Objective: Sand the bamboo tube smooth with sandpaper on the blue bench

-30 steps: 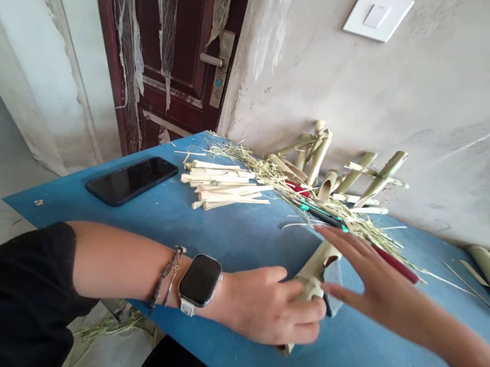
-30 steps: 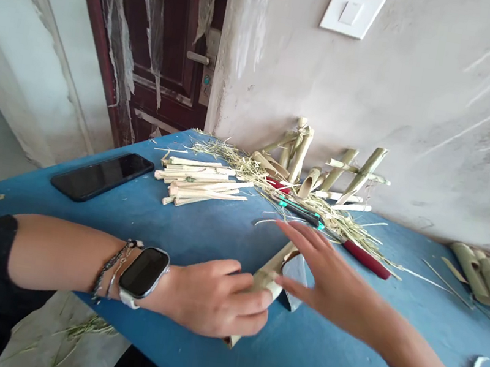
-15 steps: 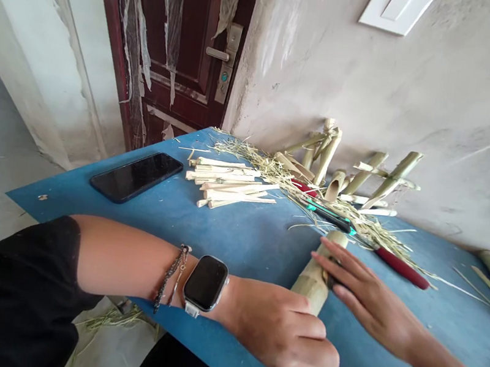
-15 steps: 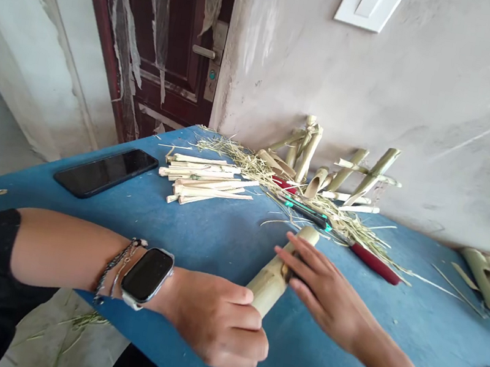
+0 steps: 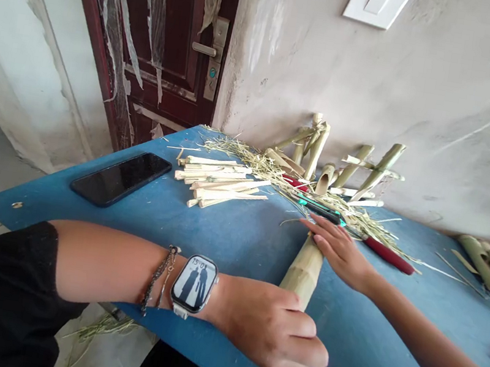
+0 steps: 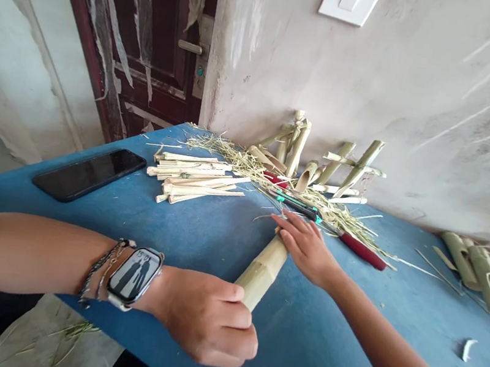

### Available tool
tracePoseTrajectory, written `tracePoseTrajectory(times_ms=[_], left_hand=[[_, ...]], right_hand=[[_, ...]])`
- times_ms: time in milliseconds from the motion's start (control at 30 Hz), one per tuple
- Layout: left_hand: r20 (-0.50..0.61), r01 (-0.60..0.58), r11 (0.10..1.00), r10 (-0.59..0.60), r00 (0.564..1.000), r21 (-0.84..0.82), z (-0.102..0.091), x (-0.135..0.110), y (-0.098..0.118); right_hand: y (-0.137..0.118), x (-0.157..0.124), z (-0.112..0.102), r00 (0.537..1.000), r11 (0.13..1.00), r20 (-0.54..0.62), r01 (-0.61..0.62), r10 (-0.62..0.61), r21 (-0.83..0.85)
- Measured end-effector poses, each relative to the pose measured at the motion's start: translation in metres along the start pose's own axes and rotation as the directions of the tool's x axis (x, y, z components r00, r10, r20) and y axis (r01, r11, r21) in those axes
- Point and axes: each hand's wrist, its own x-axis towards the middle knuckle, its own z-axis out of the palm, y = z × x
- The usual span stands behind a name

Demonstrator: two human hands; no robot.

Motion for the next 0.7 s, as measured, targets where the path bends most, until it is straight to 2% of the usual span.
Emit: tracePoseTrajectory(times_ms=[67,133,200,233,267,300,333,367,400,433,500,567,600,633,700], left_hand=[[-0.016,0.009,1.000,-0.009,1.000,0.006,0.001,-0.001,0.000],[-0.054,-0.004,1.000,0.005,0.999,0.011,0.003,-0.001,0.000],[-0.079,-0.035,0.999,0.035,0.996,0.011,0.004,-0.001,0.001],[-0.070,-0.047,0.999,0.048,0.996,0.011,0.004,-0.001,0.001],[-0.049,-0.049,0.999,0.050,0.998,0.010,0.003,0.000,0.002],[-0.023,-0.053,0.999,0.053,0.998,0.010,0.002,0.000,0.002],[0.010,-0.055,0.998,0.055,0.998,0.013,0.001,0.000,0.002],[0.043,-0.055,0.998,0.054,0.998,0.020,0.000,0.000,0.002],[0.068,-0.057,0.998,0.055,0.996,0.030,-0.001,0.000,0.002],[0.085,-0.060,0.997,0.057,0.995,0.041,-0.002,0.000,0.001],[0.102,-0.072,0.995,0.066,0.993,0.062,-0.002,-0.002,0.000],[0.100,-0.086,0.993,0.078,0.992,0.077,-0.001,-0.002,-0.002],[0.101,-0.092,0.992,0.083,0.991,0.081,-0.001,-0.002,-0.002],[0.098,-0.099,0.992,0.091,0.991,0.082,-0.001,-0.001,-0.002],[0.099,-0.112,0.991,0.105,0.990,0.071,-0.002,0.001,-0.001]], right_hand=[[-0.023,-0.008,-0.001,0.994,0.994,0.038,0.105,-0.106,0.041],[-0.046,-0.015,-0.003,0.946,0.952,0.124,0.288,-0.299,0.100],[-0.047,-0.012,-0.006,0.900,0.914,0.174,0.377,-0.400,0.150],[-0.037,-0.007,-0.006,0.904,0.919,0.178,0.363,-0.388,0.157],[-0.021,-0.001,-0.006,0.935,0.942,0.148,0.303,-0.323,0.144],[-0.003,0.005,-0.006,0.975,0.975,0.087,0.193,-0.203,0.109],[0.013,0.010,-0.006,0.997,0.996,0.046,0.054,-0.057,0.068],[0.025,0.012,-0.006,0.999,0.999,0.036,-0.041,0.040,0.033],[0.029,0.012,-0.006,0.996,0.996,0.025,-0.082,0.081,0.024],[0.025,0.010,-0.006,0.998,0.997,0.018,-0.068,0.067,0.034],[-0.006,0.001,-0.005,0.996,0.991,0.022,0.081,-0.084,0.105],[-0.045,-0.010,-0.006,0.949,0.939,0.063,0.294,-0.309,0.178],[-0.057,-0.014,-0.007,0.919,0.910,0.084,0.363,-0.385,0.199],[-0.062,-0.016,-0.008,0.895,0.888,0.100,0.406,-0.434,0.215],[-0.045,-0.012,-0.011,0.904,0.902,0.122,0.381,-0.409,0.205]])
